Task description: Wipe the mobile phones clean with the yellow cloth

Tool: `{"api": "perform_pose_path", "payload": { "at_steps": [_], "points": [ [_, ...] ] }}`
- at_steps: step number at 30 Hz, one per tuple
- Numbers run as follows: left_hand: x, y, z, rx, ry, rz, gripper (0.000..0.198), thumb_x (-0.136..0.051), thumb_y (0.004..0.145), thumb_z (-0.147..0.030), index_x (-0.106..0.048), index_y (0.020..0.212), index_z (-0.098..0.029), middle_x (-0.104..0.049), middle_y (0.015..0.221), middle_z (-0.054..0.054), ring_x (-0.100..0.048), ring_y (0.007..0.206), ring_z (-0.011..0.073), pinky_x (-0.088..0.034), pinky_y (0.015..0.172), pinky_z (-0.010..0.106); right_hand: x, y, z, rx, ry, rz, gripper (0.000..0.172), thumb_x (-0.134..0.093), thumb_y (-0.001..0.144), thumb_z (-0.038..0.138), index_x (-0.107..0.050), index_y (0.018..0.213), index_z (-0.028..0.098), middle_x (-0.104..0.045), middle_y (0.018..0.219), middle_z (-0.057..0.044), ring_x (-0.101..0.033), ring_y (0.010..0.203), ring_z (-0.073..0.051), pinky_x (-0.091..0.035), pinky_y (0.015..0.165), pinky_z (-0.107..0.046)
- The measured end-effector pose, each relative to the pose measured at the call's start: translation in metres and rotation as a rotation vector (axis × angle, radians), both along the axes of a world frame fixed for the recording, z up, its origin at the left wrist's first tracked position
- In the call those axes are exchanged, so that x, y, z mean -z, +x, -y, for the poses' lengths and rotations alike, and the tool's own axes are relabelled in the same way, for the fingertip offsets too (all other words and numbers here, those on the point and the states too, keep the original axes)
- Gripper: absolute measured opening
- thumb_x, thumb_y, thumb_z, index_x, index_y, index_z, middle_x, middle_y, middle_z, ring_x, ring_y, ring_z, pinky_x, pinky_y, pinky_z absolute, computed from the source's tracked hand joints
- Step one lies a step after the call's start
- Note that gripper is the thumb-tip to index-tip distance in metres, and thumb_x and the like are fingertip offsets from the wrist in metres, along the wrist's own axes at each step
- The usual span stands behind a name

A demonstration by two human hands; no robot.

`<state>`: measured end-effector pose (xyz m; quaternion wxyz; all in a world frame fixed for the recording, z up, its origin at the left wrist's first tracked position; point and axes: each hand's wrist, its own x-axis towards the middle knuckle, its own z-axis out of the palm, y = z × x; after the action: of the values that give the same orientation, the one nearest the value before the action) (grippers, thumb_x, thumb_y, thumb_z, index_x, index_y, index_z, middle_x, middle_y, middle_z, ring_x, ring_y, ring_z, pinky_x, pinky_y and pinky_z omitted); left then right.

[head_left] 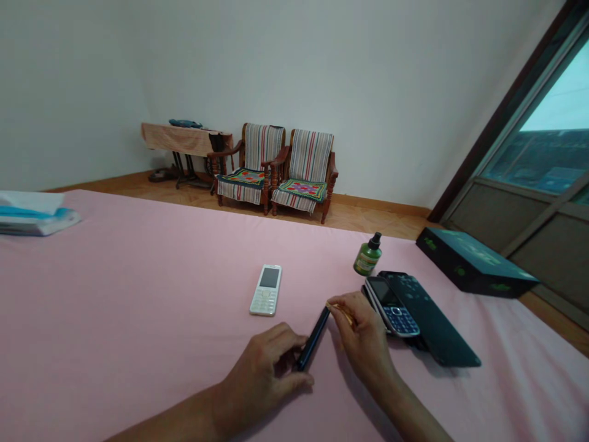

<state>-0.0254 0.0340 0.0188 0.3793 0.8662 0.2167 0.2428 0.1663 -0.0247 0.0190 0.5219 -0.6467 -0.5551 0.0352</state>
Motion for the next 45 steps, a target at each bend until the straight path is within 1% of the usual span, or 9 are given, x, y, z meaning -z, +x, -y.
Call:
{"api": "perform_pose_path", "payload": {
  "at_steps": [5,11,17,23,27,30,33,40,45],
  "points": [
    [-0.001,0.0,0.001,-0.013,0.004,-0.016,0.035,-0.086,0.066,-0.014,-0.07,0.098,-0.019,-0.056,0.074,-0.003,-0.055,0.068,0.015,-0.041,0.061,0.022,-0.005,-0.018,0.01,-0.158,-0.075,0.029,0.019,-0.048,0.088,0.012,-0.065,0.087,0.021,-0.055,0.08,-0.004,-0.056,0.072,-0.017,-0.044,0.062,-0.027],
    [0.004,0.0,0.0,-0.032,-0.004,0.037,0.018,-0.082,0.072,-0.019,-0.066,0.079,-0.017,-0.056,0.073,-0.002,-0.053,0.067,0.0149,-0.04,0.06,0.023,-0.009,-0.041,0.02,-0.225,-0.113,-0.016,0.021,-0.049,0.084,0.006,-0.063,0.076,0.02,-0.054,0.079,-0.003,-0.056,0.071,-0.015,-0.042,0.06,-0.024],
    [0.008,0.0,0.001,-0.06,-0.022,0.059,0.006,-0.072,0.079,-0.019,-0.067,0.081,-0.017,-0.059,0.073,-0.001,-0.055,0.067,0.0151,-0.042,0.061,0.023,-0.011,-0.055,0.025,-0.293,-0.092,-0.039,0.027,-0.051,0.074,-0.003,-0.066,0.081,0.018,-0.055,0.08,-0.002,-0.057,0.073,-0.014,-0.043,0.062,-0.022],
    [0.006,0.002,-0.001,-0.059,-0.21,0.121,0.041,-0.069,0.077,-0.016,-0.059,0.117,-0.019,-0.065,0.083,0.0,-0.058,0.069,0.0162,-0.045,0.062,0.024,-0.011,-0.048,0.022,-0.284,-0.122,-0.105,0.015,-0.057,0.079,0.005,-0.066,0.076,0.017,-0.06,0.078,-0.003,-0.06,0.074,-0.016,-0.044,0.065,-0.025],
    [0.004,0.002,-0.003,-0.089,-0.174,0.032,0.048,-0.077,0.068,-0.01,-0.061,0.112,-0.022,-0.065,0.089,-0.002,-0.058,0.073,0.0171,-0.044,0.066,0.025,-0.007,-0.025,0.015,-0.114,-0.114,-0.116,0.01,-0.057,0.084,0.016,-0.066,0.08,0.017,-0.06,0.078,-0.004,-0.059,0.074,-0.019,-0.044,0.067,-0.028],
    [0.004,0.0,-0.003,-0.097,-0.042,-0.071,0.042,-0.082,0.063,-0.009,-0.065,0.099,-0.02,-0.061,0.083,-0.002,-0.056,0.073,0.0175,-0.043,0.066,0.026,-0.005,-0.012,0.013,-0.079,-0.143,-0.136,0.01,-0.058,0.086,0.02,-0.066,0.08,0.017,-0.061,0.078,-0.004,-0.06,0.075,-0.019,-0.045,0.069,-0.029],
    [0.004,-0.001,-0.002,-0.075,0.048,-0.102,0.038,-0.082,0.063,-0.007,-0.065,0.094,-0.019,-0.059,0.085,-0.001,-0.057,0.079,0.0193,-0.044,0.072,0.028,-0.005,-0.008,0.013,-0.104,-0.182,-0.131,0.01,-0.058,0.086,0.021,-0.066,0.08,0.017,-0.061,0.078,-0.004,-0.06,0.075,-0.019,-0.045,0.069,-0.029],
    [0.002,-0.002,-0.003,-0.058,0.01,-0.07,0.054,-0.083,0.062,-0.003,-0.059,0.107,-0.02,-0.057,0.098,0.001,-0.057,0.093,0.0205,-0.046,0.083,0.031,-0.006,-0.018,0.017,-0.268,-0.287,-0.094,0.013,-0.056,0.083,0.008,-0.064,0.08,0.018,-0.059,0.077,-0.002,-0.057,0.071,-0.016,-0.042,0.063,-0.025],
    [0.004,-0.002,-0.004,-0.058,0.008,-0.092,0.05,-0.084,0.065,-0.007,-0.06,0.107,-0.02,-0.057,0.097,0.001,-0.057,0.094,0.0208,-0.046,0.084,0.031,-0.002,-0.034,0.019,-0.413,-0.289,-0.018,0.021,-0.05,0.083,0.002,-0.061,0.076,0.018,-0.055,0.082,-0.002,-0.056,0.077,-0.014,-0.041,0.067,-0.024]
  ]
}}
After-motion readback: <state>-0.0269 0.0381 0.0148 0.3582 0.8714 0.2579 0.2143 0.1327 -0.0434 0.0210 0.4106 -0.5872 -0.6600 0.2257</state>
